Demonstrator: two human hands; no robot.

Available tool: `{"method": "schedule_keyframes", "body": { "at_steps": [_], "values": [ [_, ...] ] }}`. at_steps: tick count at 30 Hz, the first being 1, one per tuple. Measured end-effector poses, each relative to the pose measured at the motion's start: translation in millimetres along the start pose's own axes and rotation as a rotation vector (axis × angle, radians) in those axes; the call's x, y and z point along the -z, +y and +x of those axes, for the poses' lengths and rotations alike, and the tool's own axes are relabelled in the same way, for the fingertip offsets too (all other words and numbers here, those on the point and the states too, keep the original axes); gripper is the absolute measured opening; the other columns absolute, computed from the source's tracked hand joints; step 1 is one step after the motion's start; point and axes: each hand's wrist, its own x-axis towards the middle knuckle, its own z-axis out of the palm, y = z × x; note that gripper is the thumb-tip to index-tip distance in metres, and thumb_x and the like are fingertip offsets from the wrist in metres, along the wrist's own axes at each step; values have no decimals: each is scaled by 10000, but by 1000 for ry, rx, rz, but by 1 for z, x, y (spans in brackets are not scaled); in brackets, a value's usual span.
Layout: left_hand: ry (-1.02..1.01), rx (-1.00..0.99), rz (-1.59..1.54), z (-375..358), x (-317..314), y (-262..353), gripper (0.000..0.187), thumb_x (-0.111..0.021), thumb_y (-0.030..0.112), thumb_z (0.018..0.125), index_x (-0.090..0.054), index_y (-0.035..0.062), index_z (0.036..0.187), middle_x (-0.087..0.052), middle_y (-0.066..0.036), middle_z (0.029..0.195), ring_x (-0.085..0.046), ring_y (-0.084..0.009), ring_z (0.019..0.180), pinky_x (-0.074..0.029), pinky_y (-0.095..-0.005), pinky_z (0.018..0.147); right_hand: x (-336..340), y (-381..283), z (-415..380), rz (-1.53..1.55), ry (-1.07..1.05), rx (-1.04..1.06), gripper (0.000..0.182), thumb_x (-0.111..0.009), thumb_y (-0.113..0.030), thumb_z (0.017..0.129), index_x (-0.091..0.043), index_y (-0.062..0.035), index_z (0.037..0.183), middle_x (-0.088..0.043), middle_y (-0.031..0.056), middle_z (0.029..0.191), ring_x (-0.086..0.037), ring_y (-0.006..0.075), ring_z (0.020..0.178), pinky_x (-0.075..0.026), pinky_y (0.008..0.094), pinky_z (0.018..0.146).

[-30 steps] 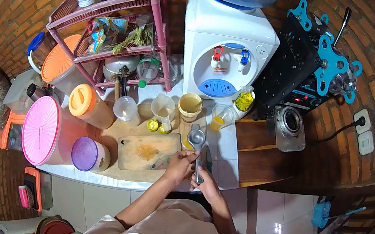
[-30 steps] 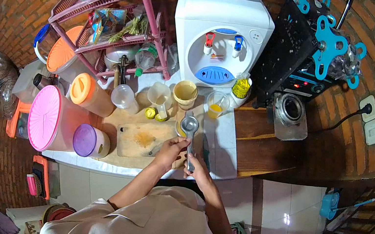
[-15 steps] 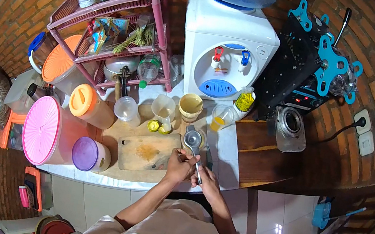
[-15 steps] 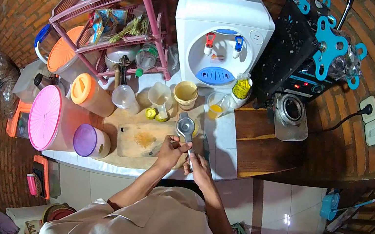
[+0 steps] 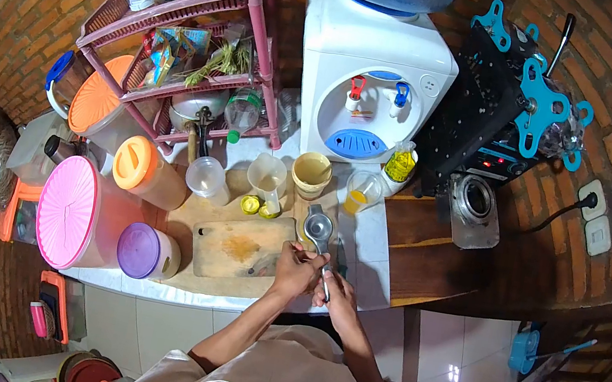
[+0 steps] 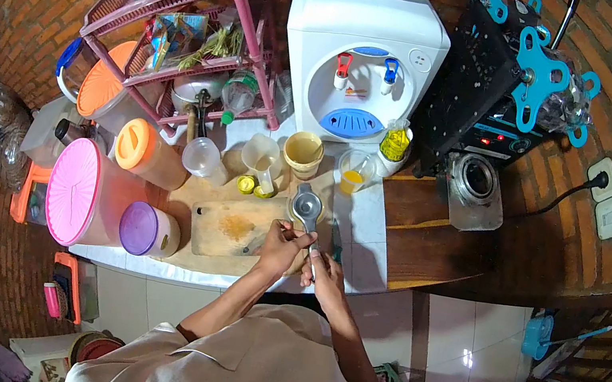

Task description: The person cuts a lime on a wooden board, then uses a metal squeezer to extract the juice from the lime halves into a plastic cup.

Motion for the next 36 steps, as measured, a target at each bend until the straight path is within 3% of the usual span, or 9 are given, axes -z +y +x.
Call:
{"method": "schedule_keyframes", "body": {
  "at_steps": [13,15,19,21,24,28,30,34,36],
  "values": [
    [-44,-118,118,-4,0,-1,251,-697,187,903,-499,36,931,-595,-55,758,-497,-105,480,-396,-258,402,-2,-1,4,56,22,-73,259,-521,-337,999,-483,-82,980,-416,-21,668,-395,79,531,-385,263,504],
    [-91,35,-30,-10,0,5,237,-704,192,900,-525,41,942,-596,-50,762,-514,-92,529,-404,-256,429,4,2,6,110,-26,-105,265,-514,-353,996,-487,-93,1041,-434,-18,683,-406,84,539,-390,274,522],
    [-107,92,-107,-10,0,13,237,-706,187,899,-529,41,961,-601,-51,772,-536,-90,578,-433,-264,464,11,7,4,222,-85,-151,303,-506,-398,989,-484,-120,1108,-454,-15,717,-418,86,562,-389,280,552],
    [-107,161,-128,-14,0,22,191,-719,139,883,-560,43,928,-606,-26,830,-579,-117,769,-469,-267,713,10,2,3,241,-77,-173,295,-503,-393,992,-485,-120,1103,-456,-13,724,-418,86,567,-388,275,558],
    [-112,64,46,-14,1,19,261,-726,88,865,-516,32,1009,-598,-34,841,-582,-127,804,-479,-278,740,9,1,3,189,-71,-165,276,-488,-374,1005,-485,-111,1091,-458,-8,721,-421,90,571,-387,273,563],
    [14,72,-34,-17,-3,20,379,-733,29,839,-430,34,1068,-587,-58,883,-583,-140,831,-489,-286,751,2,-2,2,45,-88,-39,239,-461,-314,1029,-493,-78,1044,-449,3,685,-429,104,564,-386,277,556],
    [-53,-56,3,-6,3,2,506,-760,113,835,-323,41,1081,-560,-115,949,-587,-160,679,-495,-312,532,2,1,4,50,-74,-26,234,-459,-299,1031,-498,-68,1025,-445,5,673,-432,108,559,-387,279,554],
    [-65,-40,-35,-8,1,8,507,-757,115,839,-309,47,1065,-563,-124,937,-579,-160,642,-487,-309,507,-2,0,2,91,-30,-18,231,-464,-274,1031,-510,-52,985,-440,7,657,-434,113,550,-390,283,552],
    [-32,33,-45,-14,-2,18,447,-741,7,826,-342,55,1022,-581,-95,936,-588,-157,852,-498,-291,730,-2,3,4,83,-22,-8,233,-459,-271,1031,-510,-49,986,-447,11,658,-441,116,550,-394,284,554]
  ]
}}
